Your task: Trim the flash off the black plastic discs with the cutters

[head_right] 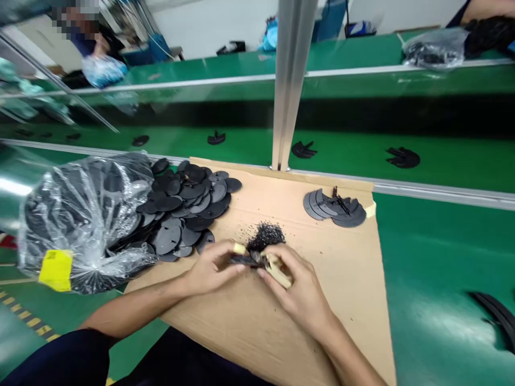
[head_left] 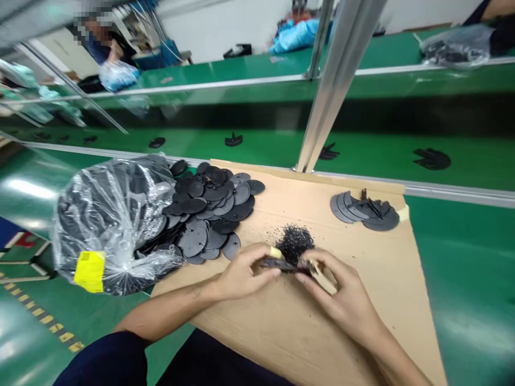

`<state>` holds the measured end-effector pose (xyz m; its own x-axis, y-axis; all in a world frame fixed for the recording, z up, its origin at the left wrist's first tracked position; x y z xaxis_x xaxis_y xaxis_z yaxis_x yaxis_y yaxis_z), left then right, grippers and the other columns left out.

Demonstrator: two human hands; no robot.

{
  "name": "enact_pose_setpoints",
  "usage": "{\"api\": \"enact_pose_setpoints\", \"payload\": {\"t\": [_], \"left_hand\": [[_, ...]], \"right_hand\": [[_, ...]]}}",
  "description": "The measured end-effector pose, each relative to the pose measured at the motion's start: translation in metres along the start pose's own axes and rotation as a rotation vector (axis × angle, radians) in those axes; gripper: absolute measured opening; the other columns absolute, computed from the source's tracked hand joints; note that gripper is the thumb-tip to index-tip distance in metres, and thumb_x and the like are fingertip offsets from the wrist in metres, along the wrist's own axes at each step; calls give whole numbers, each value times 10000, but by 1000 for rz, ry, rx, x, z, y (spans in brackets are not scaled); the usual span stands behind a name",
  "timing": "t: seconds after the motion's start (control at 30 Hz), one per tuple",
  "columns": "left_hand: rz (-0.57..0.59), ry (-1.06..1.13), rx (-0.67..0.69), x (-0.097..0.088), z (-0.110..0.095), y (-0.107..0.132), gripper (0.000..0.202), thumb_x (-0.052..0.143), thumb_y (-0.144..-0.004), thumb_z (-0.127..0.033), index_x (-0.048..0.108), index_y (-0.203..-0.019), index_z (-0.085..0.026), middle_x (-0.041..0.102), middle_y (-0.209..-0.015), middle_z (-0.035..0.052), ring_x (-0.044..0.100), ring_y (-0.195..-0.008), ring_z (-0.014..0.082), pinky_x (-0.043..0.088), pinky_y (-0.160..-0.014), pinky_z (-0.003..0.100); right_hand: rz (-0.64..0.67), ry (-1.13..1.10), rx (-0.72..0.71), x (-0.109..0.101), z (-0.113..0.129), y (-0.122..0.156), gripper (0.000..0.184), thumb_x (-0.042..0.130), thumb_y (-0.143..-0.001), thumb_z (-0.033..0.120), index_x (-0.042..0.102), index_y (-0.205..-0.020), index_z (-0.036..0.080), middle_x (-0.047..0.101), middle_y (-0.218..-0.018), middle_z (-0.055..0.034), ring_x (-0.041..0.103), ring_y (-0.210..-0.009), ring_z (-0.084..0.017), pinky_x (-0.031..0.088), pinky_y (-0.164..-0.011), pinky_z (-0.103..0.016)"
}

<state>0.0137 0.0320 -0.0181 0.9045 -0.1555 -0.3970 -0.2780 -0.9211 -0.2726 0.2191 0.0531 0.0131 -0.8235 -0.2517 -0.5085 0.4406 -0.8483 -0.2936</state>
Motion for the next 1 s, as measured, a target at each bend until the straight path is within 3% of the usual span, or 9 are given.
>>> {"api": "enact_pose_setpoints", "payload": {"t": [0.1,0.23,0.33,0.43,0.53,0.63,0.73,0.87,1.0], "left_hand": [[77,-4,86,-1,-3,-7,199,650,-935,-361,682,-1114,-280,729,-886,70,686,-756,238,604,-648,384],[266,80,19,-11,-10,-22,227,507,-1018,-240,705,-1115,-293,777,-970,20,746,-796,202,623,-612,301],[459,-29,36,-23,-25,-36,134,647,-943,-163,717,-980,-272,734,-764,-39,700,-638,147,566,-523,230],[512,-280,198,-51,-42,-61,101,696,-897,-151,722,-880,-247,732,-773,-10,707,-725,167,589,-664,253],[398,-422,207,-92,-40,-105,101,656,-918,-179,748,-949,-204,764,-930,61,713,-927,224,573,-869,344],[131,-675,14,-133,-11,-164,107,695,-859,-155,762,-939,-180,777,-979,56,713,-947,213,546,-910,328],[37,-714,-84,-151,28,-214,149,650,-849,-97,763,-942,-126,784,-1018,89,727,-954,221,536,-928,323],[11,-712,-200,-149,80,-252,198,603,-837,-68,770,-937,-105,796,-985,98,745,-933,227,551,-892,302],[87,-710,-311,-155,112,-270,188,668,-747,-22,778,-825,-153,806,-934,31,742,-947,197,540,-925,249]], "right_hand": [[-56,47,-162,1,7,0,150,543,-949,120,609,-1022,233,680,-845,-42,656,-714,-171,531,-619,-274],[-105,118,-368,-1,12,1,205,523,-926,71,600,-1044,219,670,-831,-63,640,-704,-187,527,-609,-304],[-105,189,-442,1,12,4,231,522,-926,74,602,-1100,203,691,-889,-85,646,-736,-197,525,-626,-317],[-156,277,-438,2,6,7,249,550,-940,133,603,-1177,193,700,-948,-104,662,-798,-227,531,-673,-347],[-216,326,-389,1,-1,6,263,598,-957,223,586,-1217,185,691,-961,-107,657,-818,-244,527,-697,-363],[-231,353,-343,-1,-8,5,259,595,-977,293,573,-1211,183,680,-961,-104,653,-834,-249,527,-704,-365],[-223,392,-312,0,-12,4,258,572,-992,331,566,-1208,190,678,-969,-100,654,-844,-252,528,-706,-369],[-220,462,-241,-1,-20,6,259,530,-1006,340,559,-1219,195,677,-954,-95,653,-826,-256,518,-681,-369],[-244,584,-157,-7,-29,8,264,495,-1015,370,552,-1210,202,673,-951,-102,640,-804,-265,493,-661,-376]]}}
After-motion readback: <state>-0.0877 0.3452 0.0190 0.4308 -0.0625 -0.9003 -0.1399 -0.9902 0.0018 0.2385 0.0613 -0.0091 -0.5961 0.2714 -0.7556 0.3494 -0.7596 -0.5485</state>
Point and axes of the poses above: each hand's wrist, its own y-axis away from the middle knuckle, its own x-axis out of the palm, z = x × y, the point moved 3 cm from there along -y, towards the middle knuckle
